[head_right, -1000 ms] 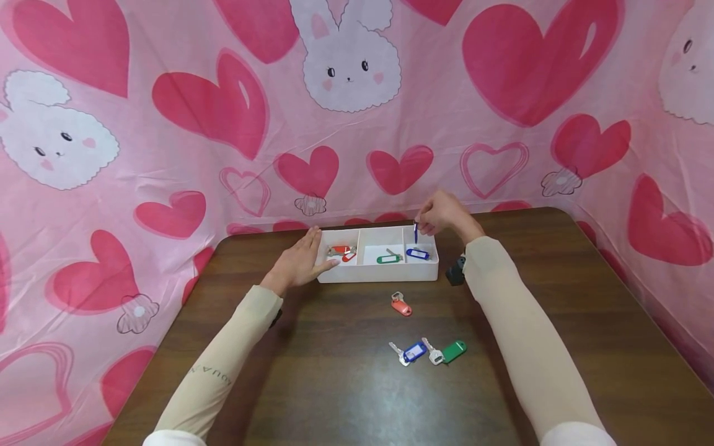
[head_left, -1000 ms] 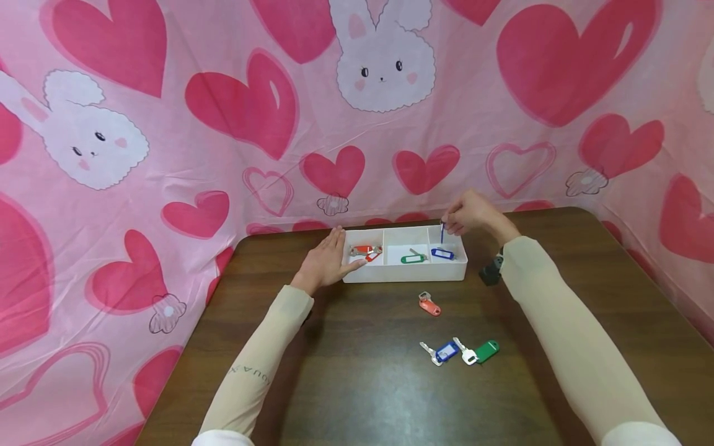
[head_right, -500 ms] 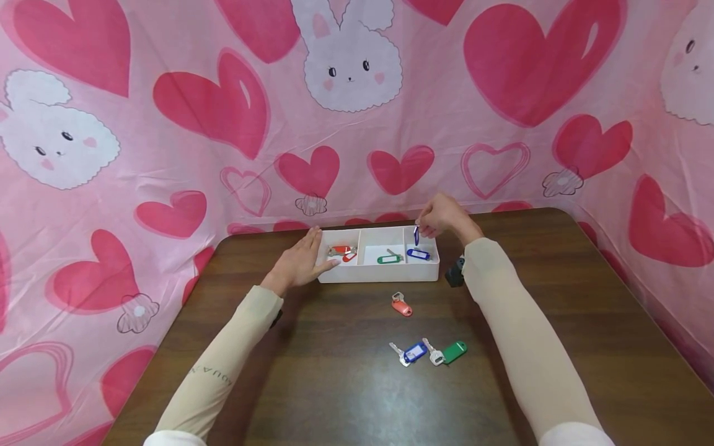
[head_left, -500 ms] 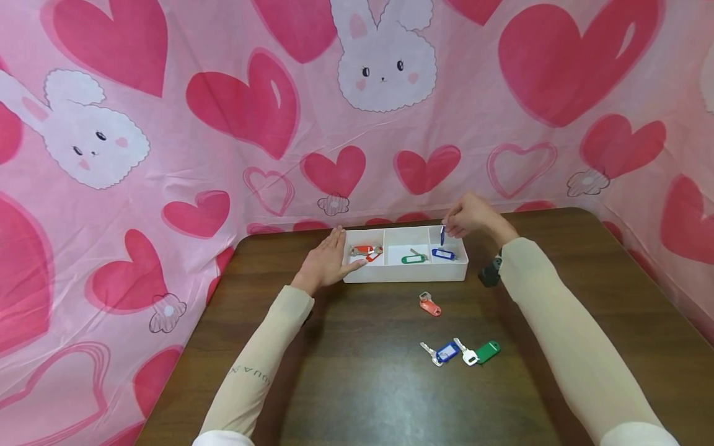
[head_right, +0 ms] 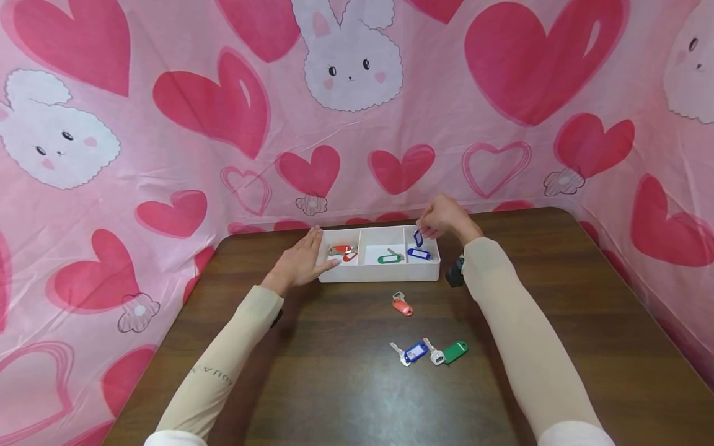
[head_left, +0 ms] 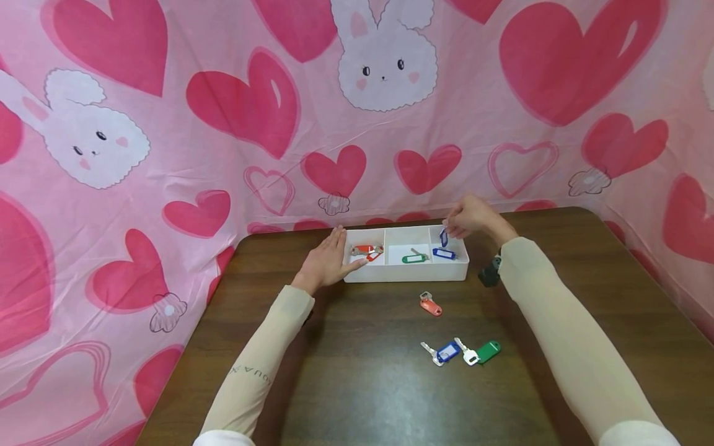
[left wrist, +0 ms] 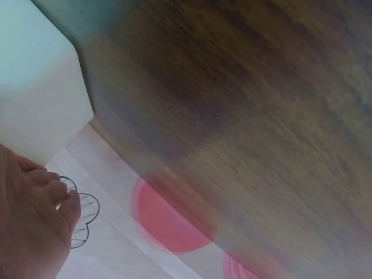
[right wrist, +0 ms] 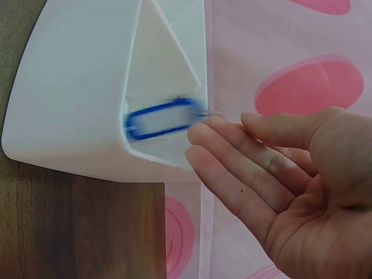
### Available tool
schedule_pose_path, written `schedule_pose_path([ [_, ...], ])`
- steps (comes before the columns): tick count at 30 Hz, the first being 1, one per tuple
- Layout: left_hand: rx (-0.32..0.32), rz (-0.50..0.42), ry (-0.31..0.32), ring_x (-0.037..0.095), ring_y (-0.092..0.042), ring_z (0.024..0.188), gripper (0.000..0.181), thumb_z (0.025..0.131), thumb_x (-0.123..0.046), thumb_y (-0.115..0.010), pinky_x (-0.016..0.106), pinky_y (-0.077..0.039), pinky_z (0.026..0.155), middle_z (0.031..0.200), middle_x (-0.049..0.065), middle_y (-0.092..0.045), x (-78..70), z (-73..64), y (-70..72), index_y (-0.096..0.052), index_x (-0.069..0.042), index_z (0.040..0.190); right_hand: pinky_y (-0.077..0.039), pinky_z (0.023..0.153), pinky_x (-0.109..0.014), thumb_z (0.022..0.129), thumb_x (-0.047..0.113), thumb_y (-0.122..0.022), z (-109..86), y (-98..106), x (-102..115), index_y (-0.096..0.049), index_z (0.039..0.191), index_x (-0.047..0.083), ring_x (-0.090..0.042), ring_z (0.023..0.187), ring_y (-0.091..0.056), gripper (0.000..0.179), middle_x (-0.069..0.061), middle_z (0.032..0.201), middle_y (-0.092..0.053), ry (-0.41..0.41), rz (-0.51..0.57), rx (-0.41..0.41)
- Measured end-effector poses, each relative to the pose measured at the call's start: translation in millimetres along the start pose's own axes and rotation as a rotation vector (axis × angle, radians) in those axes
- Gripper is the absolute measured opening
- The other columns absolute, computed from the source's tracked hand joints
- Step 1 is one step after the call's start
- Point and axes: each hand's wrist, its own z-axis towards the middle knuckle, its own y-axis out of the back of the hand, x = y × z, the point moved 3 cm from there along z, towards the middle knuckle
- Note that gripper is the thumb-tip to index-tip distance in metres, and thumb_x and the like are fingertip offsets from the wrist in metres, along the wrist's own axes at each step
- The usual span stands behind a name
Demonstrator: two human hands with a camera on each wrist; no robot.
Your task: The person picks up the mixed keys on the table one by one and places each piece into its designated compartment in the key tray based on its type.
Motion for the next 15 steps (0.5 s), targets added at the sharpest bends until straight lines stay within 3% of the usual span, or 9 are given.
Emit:
schedule_pose_path([
  [6, -0.003, -0.013, -0.001, 0.029, -0.014, 0.167, 0.108, 0.097, -0.079, -0.039, 0.044, -0.025, 0.133, 0.178, 0.015, -0.014, 0.1, -0.2, 0.4, -0.012, -0.003, 0.168, -0.067, 0.081, -0.043, 0.105, 0.013, -0.062, -0.2, 1.6, 0.7, -0.069, 0.123, -0.014, -0.033, 0.086, -0.079, 0.034, -0.023, 0.096, -0.078, -0.013, 0.016, -0.008],
  [15, -0.001, -0.005, -0.003, 0.030, -0.014, 0.167, 0.107, 0.098, -0.079, -0.038, 0.043, -0.024, 0.134, 0.178, 0.016, -0.015, 0.3, 0.0, 1.0, -0.014, -0.002, 0.168, -0.067, 0.081, -0.039, 0.104, 0.019, -0.065, -5.4, 1.7, 5.7, -0.070, 0.123, -0.012, -0.040, 0.099, -0.078, 0.037, -0.025, 0.102, -0.078, 0.006, -0.015, -0.026],
])
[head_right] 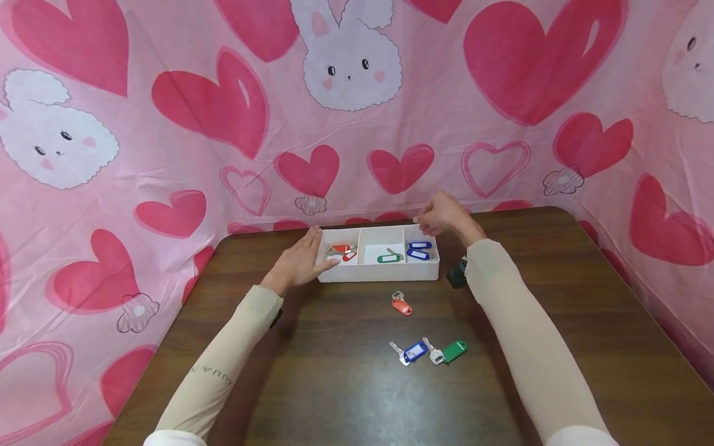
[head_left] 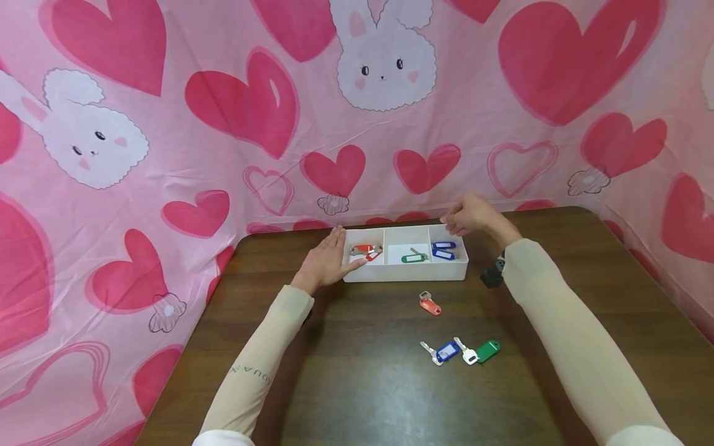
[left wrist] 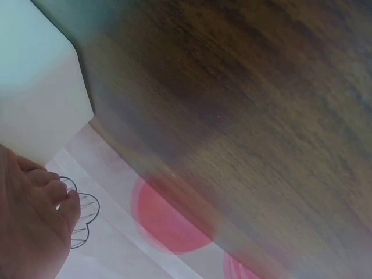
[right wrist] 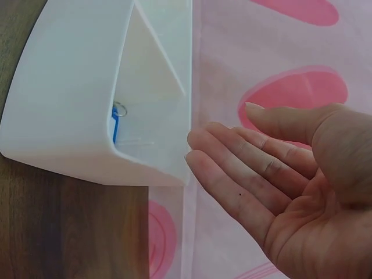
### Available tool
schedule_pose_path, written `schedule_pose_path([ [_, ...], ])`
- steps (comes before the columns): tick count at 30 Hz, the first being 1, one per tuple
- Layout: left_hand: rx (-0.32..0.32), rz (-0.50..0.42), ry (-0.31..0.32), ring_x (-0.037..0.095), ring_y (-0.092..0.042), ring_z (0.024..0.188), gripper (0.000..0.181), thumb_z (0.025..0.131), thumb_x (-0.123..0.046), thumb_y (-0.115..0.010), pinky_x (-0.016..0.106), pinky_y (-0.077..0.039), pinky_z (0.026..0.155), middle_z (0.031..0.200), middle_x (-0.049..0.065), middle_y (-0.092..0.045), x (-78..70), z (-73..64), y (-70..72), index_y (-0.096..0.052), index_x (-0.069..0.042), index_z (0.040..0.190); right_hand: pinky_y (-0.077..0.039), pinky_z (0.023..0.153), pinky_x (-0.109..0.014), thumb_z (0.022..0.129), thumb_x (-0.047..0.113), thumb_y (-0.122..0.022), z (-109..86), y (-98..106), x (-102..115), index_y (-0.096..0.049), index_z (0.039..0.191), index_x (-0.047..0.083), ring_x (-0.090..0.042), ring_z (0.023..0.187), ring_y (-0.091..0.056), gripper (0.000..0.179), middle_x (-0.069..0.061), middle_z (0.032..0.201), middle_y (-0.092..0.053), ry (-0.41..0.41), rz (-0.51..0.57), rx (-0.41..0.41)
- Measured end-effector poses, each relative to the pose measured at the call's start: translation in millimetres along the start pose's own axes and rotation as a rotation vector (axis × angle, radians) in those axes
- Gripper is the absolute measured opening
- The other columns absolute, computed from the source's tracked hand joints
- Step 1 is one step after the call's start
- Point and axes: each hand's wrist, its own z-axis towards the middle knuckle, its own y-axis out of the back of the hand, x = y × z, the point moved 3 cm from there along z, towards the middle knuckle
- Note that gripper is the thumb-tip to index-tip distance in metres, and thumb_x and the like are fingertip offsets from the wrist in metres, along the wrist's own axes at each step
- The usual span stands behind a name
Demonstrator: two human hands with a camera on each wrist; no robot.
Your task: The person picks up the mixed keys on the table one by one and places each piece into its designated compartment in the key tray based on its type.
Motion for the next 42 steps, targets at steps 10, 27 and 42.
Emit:
schedule_pose_path([
  [10, 0.004, 0.005, 0.000, 0.030, -0.014, 0.167, 0.107, 0.098, -0.079, -0.037, 0.043, -0.024, 0.134, 0.178, 0.016, -0.014, 0.1, 0.5, 0.8, -0.013, -0.002, 0.168, -0.066, 0.089, -0.043, 0.103, 0.025, -0.067, -15.7, 1.3, 14.4, -0.074, 0.121, -0.005, -0.031, 0.093, -0.077, 0.036, -0.023, 0.108, -0.077, 0.055, -0.064, -0.025],
  [27, 0.011, -0.002, -0.001, 0.030, -0.012, 0.167, 0.108, 0.097, -0.080, -0.038, 0.044, -0.024, 0.134, 0.178, 0.016, -0.014, 0.9, 1.1, 0.5, -0.008, -0.004, 0.169, -0.066, 0.086, -0.046, 0.102, 0.023, -0.069, -48.6, -0.6, 23.2, -0.077, 0.117, 0.000, -0.027, 0.089, -0.075, 0.029, -0.020, 0.106, -0.079, 0.186, -0.118, -0.034],
  [42, 0.003, 0.029, -0.013, 0.030, -0.013, 0.167, 0.108, 0.098, -0.080, -0.036, 0.043, -0.022, 0.134, 0.177, 0.016, -0.015, -0.1, 0.9, 0.4, -0.013, -0.002, 0.168, -0.059, 0.067, -0.028, 0.099, 0.024, -0.074, -89.5, -2.8, 20.2, -0.078, 0.119, 0.003, -0.022, 0.082, -0.067, 0.029, -0.013, 0.105, -0.080, 0.271, -0.209, -0.088],
])
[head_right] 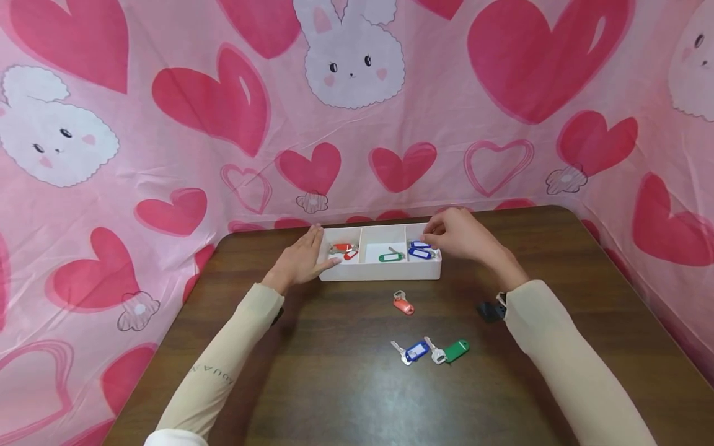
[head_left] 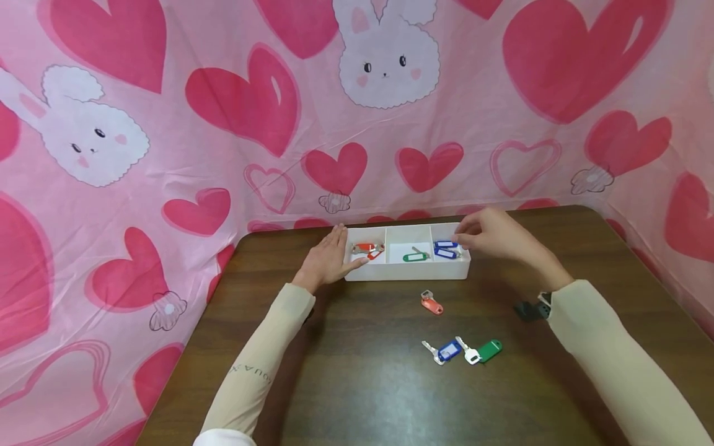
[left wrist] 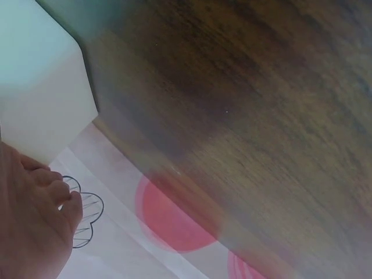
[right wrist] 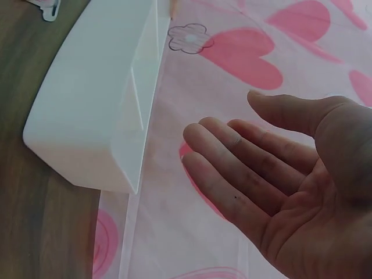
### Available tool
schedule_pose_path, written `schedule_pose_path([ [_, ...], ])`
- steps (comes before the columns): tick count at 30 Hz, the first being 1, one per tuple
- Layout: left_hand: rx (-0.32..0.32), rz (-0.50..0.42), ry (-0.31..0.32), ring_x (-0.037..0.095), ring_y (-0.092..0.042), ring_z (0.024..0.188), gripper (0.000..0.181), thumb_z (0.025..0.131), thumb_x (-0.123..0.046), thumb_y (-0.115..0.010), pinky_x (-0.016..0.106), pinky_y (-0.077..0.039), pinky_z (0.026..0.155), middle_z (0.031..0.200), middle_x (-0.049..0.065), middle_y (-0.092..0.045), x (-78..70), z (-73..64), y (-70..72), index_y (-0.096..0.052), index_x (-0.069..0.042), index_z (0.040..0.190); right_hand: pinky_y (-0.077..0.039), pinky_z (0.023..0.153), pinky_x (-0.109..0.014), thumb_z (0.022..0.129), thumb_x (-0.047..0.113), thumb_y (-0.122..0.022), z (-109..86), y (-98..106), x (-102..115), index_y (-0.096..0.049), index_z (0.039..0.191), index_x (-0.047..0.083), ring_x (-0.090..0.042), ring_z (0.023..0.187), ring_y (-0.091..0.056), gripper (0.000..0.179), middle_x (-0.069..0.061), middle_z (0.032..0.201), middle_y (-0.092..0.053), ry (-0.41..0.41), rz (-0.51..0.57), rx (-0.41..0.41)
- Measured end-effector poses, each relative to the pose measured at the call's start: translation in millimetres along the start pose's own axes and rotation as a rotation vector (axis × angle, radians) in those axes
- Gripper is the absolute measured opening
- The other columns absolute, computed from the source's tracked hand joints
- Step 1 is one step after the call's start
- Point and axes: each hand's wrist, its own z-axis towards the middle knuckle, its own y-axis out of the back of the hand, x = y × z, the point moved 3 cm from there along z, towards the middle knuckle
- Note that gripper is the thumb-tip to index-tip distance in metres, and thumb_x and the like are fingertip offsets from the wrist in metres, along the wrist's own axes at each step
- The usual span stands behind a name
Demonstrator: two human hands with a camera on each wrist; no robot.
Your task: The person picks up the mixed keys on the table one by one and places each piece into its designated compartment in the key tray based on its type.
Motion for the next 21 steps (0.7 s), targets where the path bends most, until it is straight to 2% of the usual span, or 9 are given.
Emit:
schedule_pose_path([
  [3, 0.006, 0.004, 0.001, 0.030, -0.013, 0.167, 0.108, 0.098, -0.080, -0.035, 0.043, -0.022, 0.134, 0.178, 0.016, -0.014, -0.1, 0.4, 0.0, -0.013, -0.002, 0.168, -0.058, 0.066, -0.027, 0.099, 0.025, -0.074, -6.8, 0.3, -0.8, -0.078, 0.119, 0.004, -0.020, 0.081, -0.065, 0.030, -0.012, 0.105, -0.080, -0.009, -0.004, 0.003],
  [6, 0.008, 0.005, 0.004, 0.030, -0.013, 0.167, 0.108, 0.098, -0.081, -0.035, 0.043, -0.022, 0.134, 0.178, 0.015, -0.013, 0.4, 0.8, -0.2, -0.013, -0.002, 0.168, -0.058, 0.072, -0.030, 0.099, 0.028, -0.073, -13.2, 0.8, -2.0, -0.078, 0.119, 0.005, -0.021, 0.086, -0.067, 0.031, -0.013, 0.108, -0.080, -0.024, -0.026, -0.001],
  [11, 0.015, 0.008, 0.005, 0.030, -0.012, 0.167, 0.108, 0.098, -0.081, -0.034, 0.043, -0.022, 0.135, 0.178, 0.015, -0.012, 0.9, 1.2, -0.8, -0.010, -0.003, 0.168, -0.062, 0.087, -0.044, 0.099, 0.029, -0.073, -25.2, 0.2, -3.1, -0.077, 0.122, 0.008, -0.026, 0.101, -0.070, 0.032, -0.012, 0.116, -0.079, -0.037, -0.042, -0.020],
  [14, 0.017, 0.013, 0.002, 0.030, -0.011, 0.167, 0.108, 0.098, -0.081, -0.034, 0.043, -0.021, 0.135, 0.178, 0.015, -0.011, 0.7, 1.0, -0.9, -0.010, -0.003, 0.168, -0.062, 0.090, -0.050, 0.099, 0.030, -0.074, -31.6, -1.3, -3.3, -0.077, 0.123, 0.009, -0.027, 0.105, -0.071, 0.032, -0.012, 0.116, -0.079, -0.039, -0.040, -0.022],
  [21, 0.016, 0.032, -0.002, 0.032, -0.009, 0.167, 0.109, 0.097, -0.082, -0.033, 0.043, -0.018, 0.136, 0.178, 0.016, -0.011, 0.2, 1.7, -0.8, -0.011, -0.002, 0.168, -0.061, 0.088, -0.045, 0.097, 0.030, -0.077, -45.7, -5.9, -0.1, -0.079, 0.120, 0.011, -0.025, 0.104, -0.072, 0.030, -0.009, 0.116, -0.080, -0.001, -0.074, -0.033],
])
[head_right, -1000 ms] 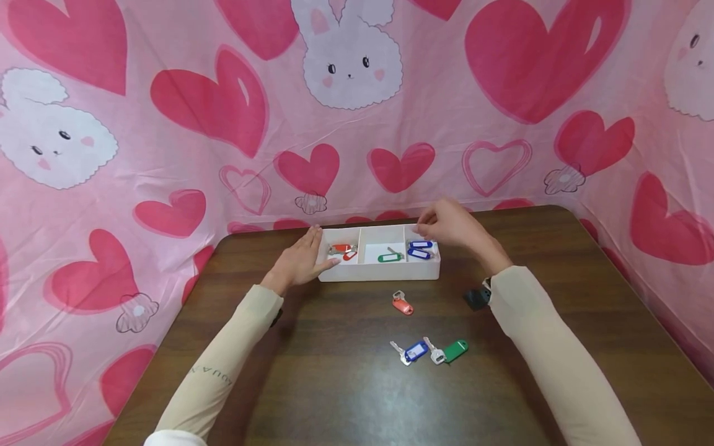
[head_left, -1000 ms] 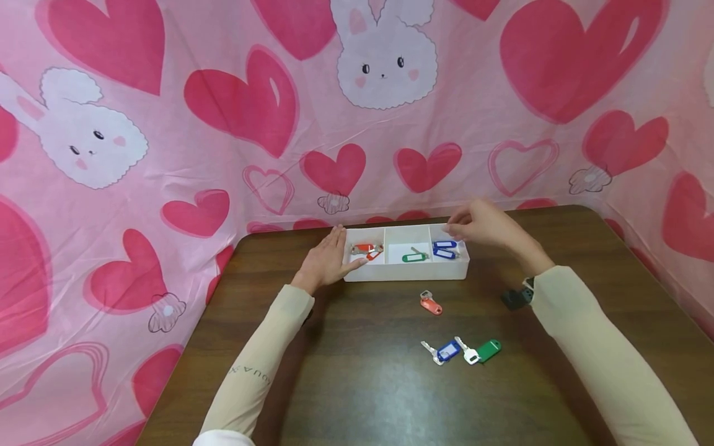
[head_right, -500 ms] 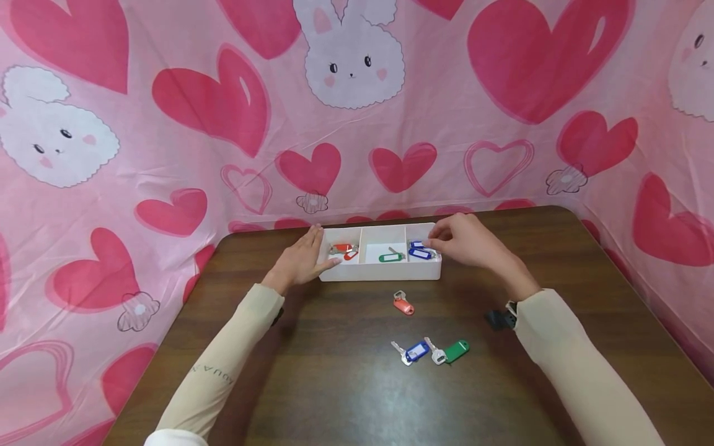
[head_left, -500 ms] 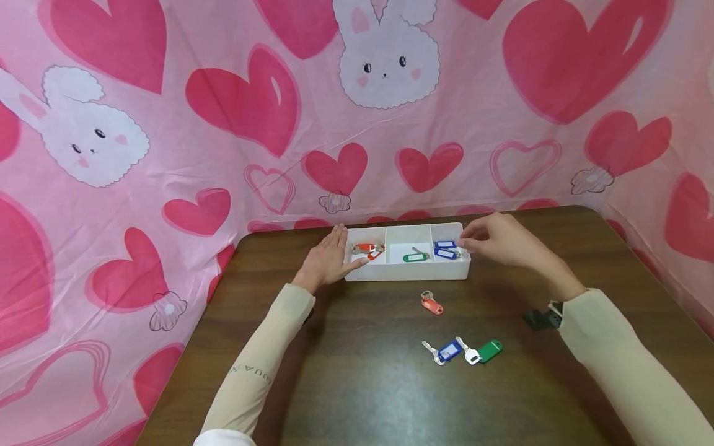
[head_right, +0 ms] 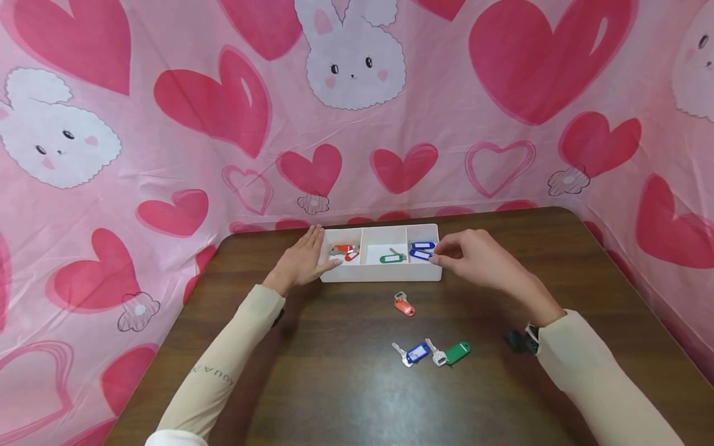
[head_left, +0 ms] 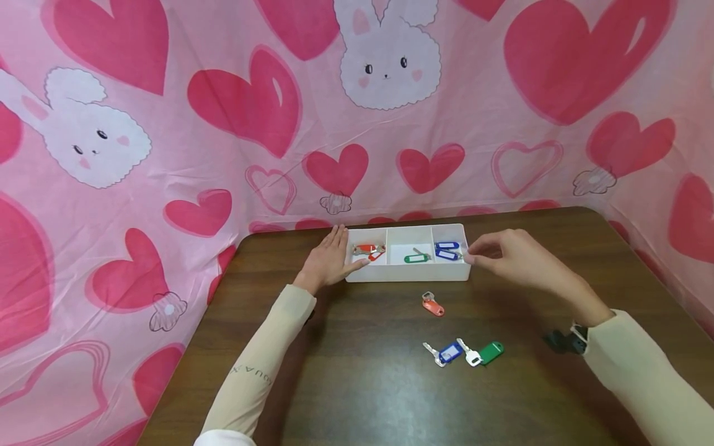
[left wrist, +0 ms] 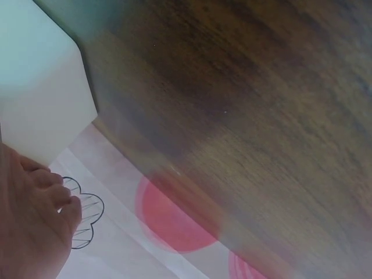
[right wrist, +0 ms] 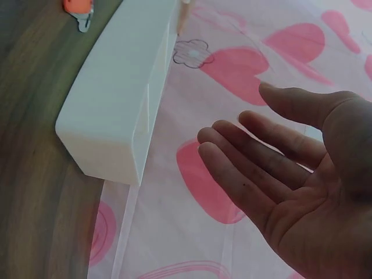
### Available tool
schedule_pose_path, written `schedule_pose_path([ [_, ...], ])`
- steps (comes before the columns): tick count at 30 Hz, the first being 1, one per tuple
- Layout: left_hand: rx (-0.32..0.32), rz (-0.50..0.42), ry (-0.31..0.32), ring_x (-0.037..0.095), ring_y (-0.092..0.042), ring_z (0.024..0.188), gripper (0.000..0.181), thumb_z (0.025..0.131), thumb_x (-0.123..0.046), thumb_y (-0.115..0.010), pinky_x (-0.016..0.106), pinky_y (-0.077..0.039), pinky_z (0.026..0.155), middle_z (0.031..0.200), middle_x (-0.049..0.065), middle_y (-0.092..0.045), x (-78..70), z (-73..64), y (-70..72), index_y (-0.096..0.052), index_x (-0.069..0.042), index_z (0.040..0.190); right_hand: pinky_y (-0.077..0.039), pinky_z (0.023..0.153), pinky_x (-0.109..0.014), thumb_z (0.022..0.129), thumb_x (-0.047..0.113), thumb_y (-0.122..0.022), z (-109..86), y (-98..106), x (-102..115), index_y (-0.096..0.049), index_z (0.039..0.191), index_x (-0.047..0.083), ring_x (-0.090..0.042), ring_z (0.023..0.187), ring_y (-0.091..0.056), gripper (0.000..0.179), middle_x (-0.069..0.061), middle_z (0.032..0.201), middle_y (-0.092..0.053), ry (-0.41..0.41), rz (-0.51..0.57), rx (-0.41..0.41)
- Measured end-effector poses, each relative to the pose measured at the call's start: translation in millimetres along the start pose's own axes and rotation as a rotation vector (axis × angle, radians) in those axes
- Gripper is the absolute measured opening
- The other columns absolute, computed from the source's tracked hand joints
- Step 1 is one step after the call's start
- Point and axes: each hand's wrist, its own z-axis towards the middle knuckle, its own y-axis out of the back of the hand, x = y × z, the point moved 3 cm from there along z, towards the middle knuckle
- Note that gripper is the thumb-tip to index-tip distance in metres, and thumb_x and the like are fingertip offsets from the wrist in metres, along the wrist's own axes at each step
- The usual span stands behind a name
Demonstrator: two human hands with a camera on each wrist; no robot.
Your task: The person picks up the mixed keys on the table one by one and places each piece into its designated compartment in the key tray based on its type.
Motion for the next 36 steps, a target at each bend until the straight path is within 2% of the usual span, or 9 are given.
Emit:
schedule_pose_path([
  [7, -0.012, 0.005, -0.007, 0.032, -0.010, 0.167, 0.109, 0.098, -0.081, -0.034, 0.043, -0.017, 0.136, 0.177, 0.017, -0.015, 1.0, 2.5, -2.1, -0.014, 0.000, 0.167, -0.055, 0.078, -0.031, 0.093, 0.026, -0.081, -15.3, -3.4, 5.3, -0.080, 0.117, 0.013, -0.018, 0.094, -0.069, 0.027, -0.005, 0.112, -0.081, 0.043, -0.016, 0.018],
  [10, -0.004, -0.002, -0.002, 0.032, -0.010, 0.167, 0.108, 0.098, -0.080, -0.034, 0.043, -0.017, 0.136, 0.178, 0.017, -0.013, 1.2, 2.7, -2.4, -0.012, -0.001, 0.168, -0.060, 0.081, -0.037, 0.092, 0.026, -0.082, -21.7, -5.4, 7.6, -0.079, 0.117, 0.014, -0.018, 0.094, -0.068, 0.028, -0.004, 0.112, -0.081, 0.047, -0.009, 0.029],
  [13, 0.007, -0.007, 0.005, 0.031, -0.009, 0.167, 0.109, 0.097, -0.081, -0.034, 0.042, -0.016, 0.136, 0.178, 0.016, -0.011, 1.0, 2.5, -2.5, -0.009, -0.002, 0.168, -0.063, 0.089, -0.049, 0.093, 0.027, -0.081, -27.8, -8.6, 8.5, -0.078, 0.121, 0.014, -0.025, 0.102, -0.073, 0.032, -0.007, 0.116, -0.080, 0.058, 0.007, 0.029],
  [15, 0.011, -0.010, 0.007, 0.031, -0.008, 0.167, 0.109, 0.097, -0.081, -0.033, 0.042, -0.016, 0.136, 0.178, 0.016, -0.011, 0.7, 2.3, -2.3, -0.007, -0.002, 0.168, -0.063, 0.092, -0.053, 0.093, 0.028, -0.081, -31.5, -11.1, 7.7, -0.076, 0.124, 0.012, -0.030, 0.107, -0.075, 0.035, -0.010, 0.120, -0.079, 0.073, 0.014, 0.022],
  [19, 0.004, -0.008, 0.003, 0.031, -0.009, 0.167, 0.109, 0.097, -0.081, -0.033, 0.042, -0.016, 0.136, 0.178, 0.017, -0.013, 0.2, 2.0, -1.2, -0.010, -0.001, 0.168, -0.064, 0.089, -0.050, 0.093, 0.027, -0.081, -38.8, -16.9, 4.5, -0.074, 0.128, 0.010, -0.032, 0.109, -0.076, 0.040, -0.013, 0.124, -0.078, 0.088, 0.019, 0.019],
  [23, 0.008, -0.012, 0.004, 0.031, -0.010, 0.167, 0.109, 0.097, -0.081, -0.034, 0.042, -0.016, 0.136, 0.178, 0.016, -0.012, -0.2, 1.8, -0.2, -0.010, -0.002, 0.168, -0.063, 0.092, -0.053, 0.091, 0.028, -0.083, -46.4, -23.9, 0.8, -0.074, 0.127, 0.009, -0.033, 0.111, -0.075, 0.041, -0.012, 0.123, -0.078, 0.108, -0.008, 0.006],
  [29, 0.006, -0.018, -0.002, 0.031, -0.011, 0.167, 0.109, 0.097, -0.081, -0.035, 0.043, -0.018, 0.136, 0.178, 0.016, -0.013, -0.1, 2.9, 0.3, -0.010, -0.003, 0.168, -0.062, 0.093, -0.053, 0.088, 0.027, -0.086, -58.7, -38.9, -4.5, -0.076, 0.122, 0.012, -0.030, 0.112, -0.076, 0.039, -0.006, 0.120, -0.079, 0.203, -0.067, -0.048],
  [36, 0.002, -0.012, -0.003, 0.031, -0.011, 0.167, 0.109, 0.097, -0.081, -0.035, 0.043, -0.018, 0.136, 0.177, 0.018, -0.015, 0.1, 4.0, -1.5, -0.012, -0.001, 0.168, -0.063, 0.093, -0.048, 0.088, 0.029, -0.086, -73.7, -60.7, -10.6, -0.075, 0.126, 0.014, -0.026, 0.114, -0.075, 0.042, -0.001, 0.127, -0.077, 0.284, -0.089, -0.010],
])
